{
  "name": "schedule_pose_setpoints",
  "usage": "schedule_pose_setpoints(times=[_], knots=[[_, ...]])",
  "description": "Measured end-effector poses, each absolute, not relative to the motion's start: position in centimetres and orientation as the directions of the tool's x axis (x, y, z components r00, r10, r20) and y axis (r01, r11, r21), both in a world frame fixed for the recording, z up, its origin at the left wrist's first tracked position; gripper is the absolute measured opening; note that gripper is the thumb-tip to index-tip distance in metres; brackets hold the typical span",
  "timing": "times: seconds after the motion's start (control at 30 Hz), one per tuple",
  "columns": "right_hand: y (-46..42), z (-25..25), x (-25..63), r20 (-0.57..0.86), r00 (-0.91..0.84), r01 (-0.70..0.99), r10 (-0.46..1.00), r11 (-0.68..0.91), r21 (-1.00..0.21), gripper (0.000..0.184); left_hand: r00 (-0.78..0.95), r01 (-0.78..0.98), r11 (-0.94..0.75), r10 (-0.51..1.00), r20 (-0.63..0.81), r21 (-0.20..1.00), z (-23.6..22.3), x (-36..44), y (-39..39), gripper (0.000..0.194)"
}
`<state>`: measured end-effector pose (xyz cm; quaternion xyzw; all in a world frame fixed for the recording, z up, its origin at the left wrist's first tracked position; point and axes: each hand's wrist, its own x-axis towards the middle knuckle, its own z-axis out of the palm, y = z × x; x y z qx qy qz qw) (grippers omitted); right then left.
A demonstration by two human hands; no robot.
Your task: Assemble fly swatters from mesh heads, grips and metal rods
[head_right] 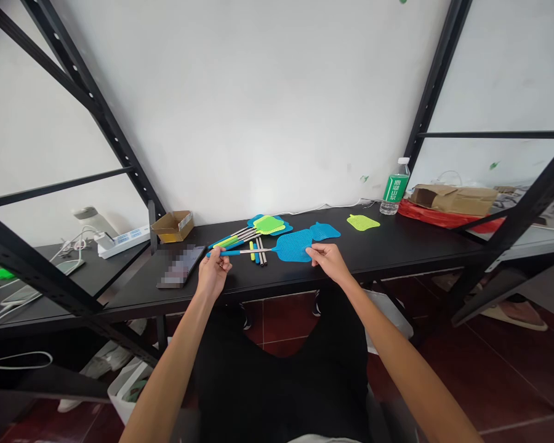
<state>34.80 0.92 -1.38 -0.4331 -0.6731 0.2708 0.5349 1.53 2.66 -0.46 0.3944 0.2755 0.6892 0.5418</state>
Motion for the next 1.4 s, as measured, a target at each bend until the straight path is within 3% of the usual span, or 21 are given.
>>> schedule_pose_setpoints(times=[0.17, 0.27, 0.33, 0.63, 0.87, 1.23, 1.4], knots=[[0.8, -1.4, 34.3, 0.461, 0.011, 0.206, 0.887, 0.449, -0.869, 0.038, -0.126, -0.538, -0.248, 0.969, 0.213, 0.806, -0.6, 1.4, 2.8, 0.03], [0.4, -1.3, 33.7, 0.488, 0.037, 0.123, 0.872, 0.481, -0.868, 0.058, -0.177, -0.547, -0.248, 0.968, 0.179, 0.799, -0.5, 1.4, 2.9, 0.031], [0.1, -1.1, 33.5, 0.523, 0.016, 0.112, 0.852, 0.518, -0.848, 0.061, -0.202, -0.55, -0.247, 0.966, 0.16, 0.798, -0.5, 1.4, 2.9, 0.031], [0.0, -1.3, 33.6, 0.525, -0.007, 0.154, 0.851, 0.52, -0.84, 0.049, -0.214, -0.536, -0.227, 0.968, 0.129, 0.813, -0.6, 1.4, 3.2, 0.037], [0.1, -1.5, 33.5, 0.494, -0.011, 0.19, 0.869, 0.487, -0.853, 0.052, -0.189, -0.535, -0.222, 0.972, 0.14, 0.815, -0.5, 1.3, 3.1, 0.035], [0.3, -1.2, 33.8, 0.596, -0.025, 0.239, 0.802, 0.584, -0.776, 0.024, -0.123, -0.542, -0.228, 0.974, 0.192, 0.809, -0.6, 1.1, 3.1, 0.034], [0.5, -1.3, 34.0, 0.561, -0.021, 0.342, 0.828, 0.533, -0.774, 0.042, -0.093, -0.564, -0.207, 0.978, 0.188, 0.8, -0.4, 1.2, 2.8, 0.033]])
